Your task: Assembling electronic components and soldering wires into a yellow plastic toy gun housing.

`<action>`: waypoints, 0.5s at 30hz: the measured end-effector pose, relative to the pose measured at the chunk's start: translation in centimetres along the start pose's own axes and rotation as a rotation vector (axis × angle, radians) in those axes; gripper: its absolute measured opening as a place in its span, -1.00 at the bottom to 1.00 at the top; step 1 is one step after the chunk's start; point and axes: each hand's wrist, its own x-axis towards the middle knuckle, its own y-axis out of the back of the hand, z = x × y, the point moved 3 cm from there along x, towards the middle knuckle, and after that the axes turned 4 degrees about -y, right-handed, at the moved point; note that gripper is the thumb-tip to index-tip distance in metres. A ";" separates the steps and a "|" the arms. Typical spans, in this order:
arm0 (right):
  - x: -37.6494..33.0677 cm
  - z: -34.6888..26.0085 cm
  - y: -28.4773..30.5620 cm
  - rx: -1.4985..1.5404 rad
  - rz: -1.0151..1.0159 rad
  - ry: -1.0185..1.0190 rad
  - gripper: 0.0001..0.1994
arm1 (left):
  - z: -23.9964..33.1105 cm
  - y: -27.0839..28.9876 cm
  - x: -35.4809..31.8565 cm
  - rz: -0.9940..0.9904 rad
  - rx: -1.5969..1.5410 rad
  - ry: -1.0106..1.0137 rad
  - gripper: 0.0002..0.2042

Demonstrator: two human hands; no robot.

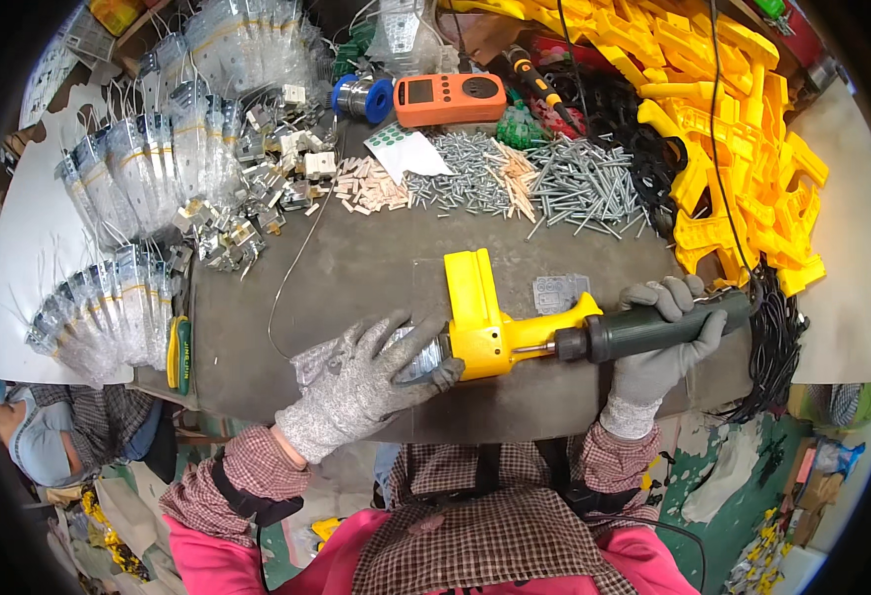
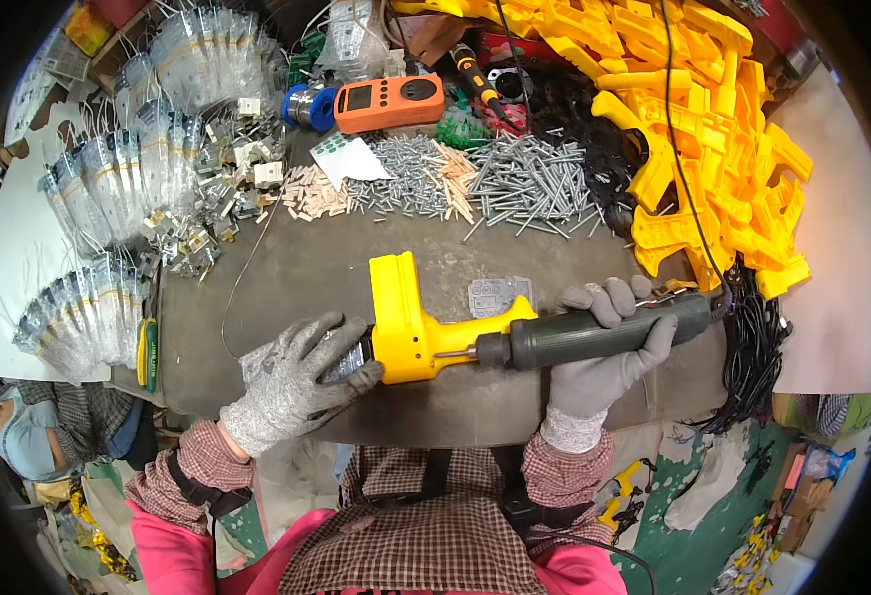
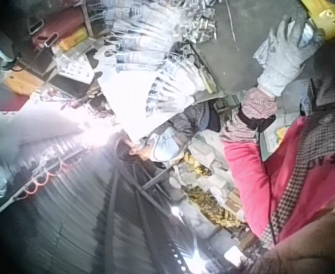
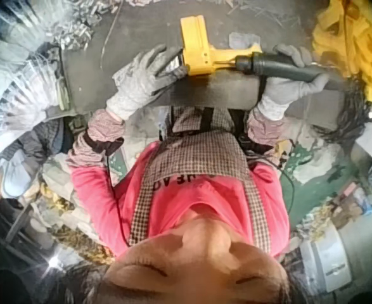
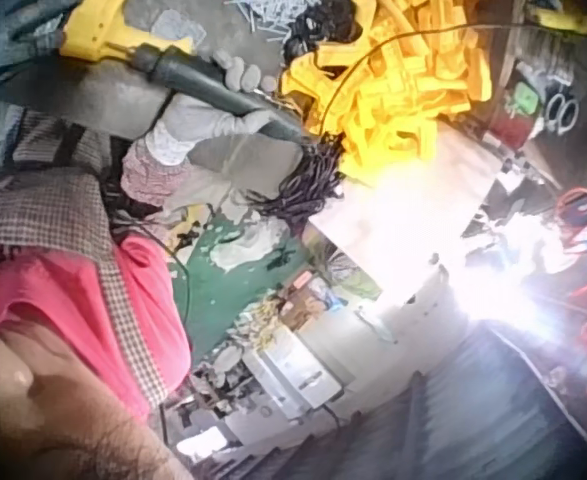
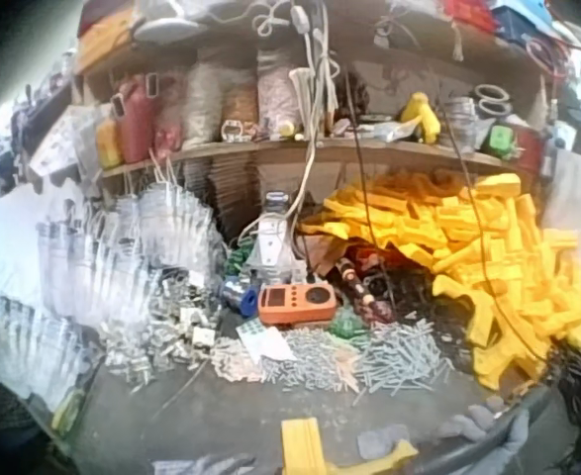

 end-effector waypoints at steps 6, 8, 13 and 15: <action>-0.1 -0.1 -0.2 -0.003 -0.024 -0.010 -0.71 | 0.9 0.1 0.2 -0.025 0.146 -0.016 -0.48; -0.1 0.0 -0.1 -0.002 -0.022 -0.017 -0.72 | 1.0 0.1 0.3 -0.013 0.107 -0.009 -0.51; -0.5 0.5 -1.0 0.084 0.138 0.083 -0.70 | 1.9 0.5 1.2 0.025 0.086 -0.012 -0.54; -0.3 0.8 -0.5 -0.013 0.213 0.111 -0.65 | 1.8 0.3 1.4 0.015 0.057 0.009 -0.55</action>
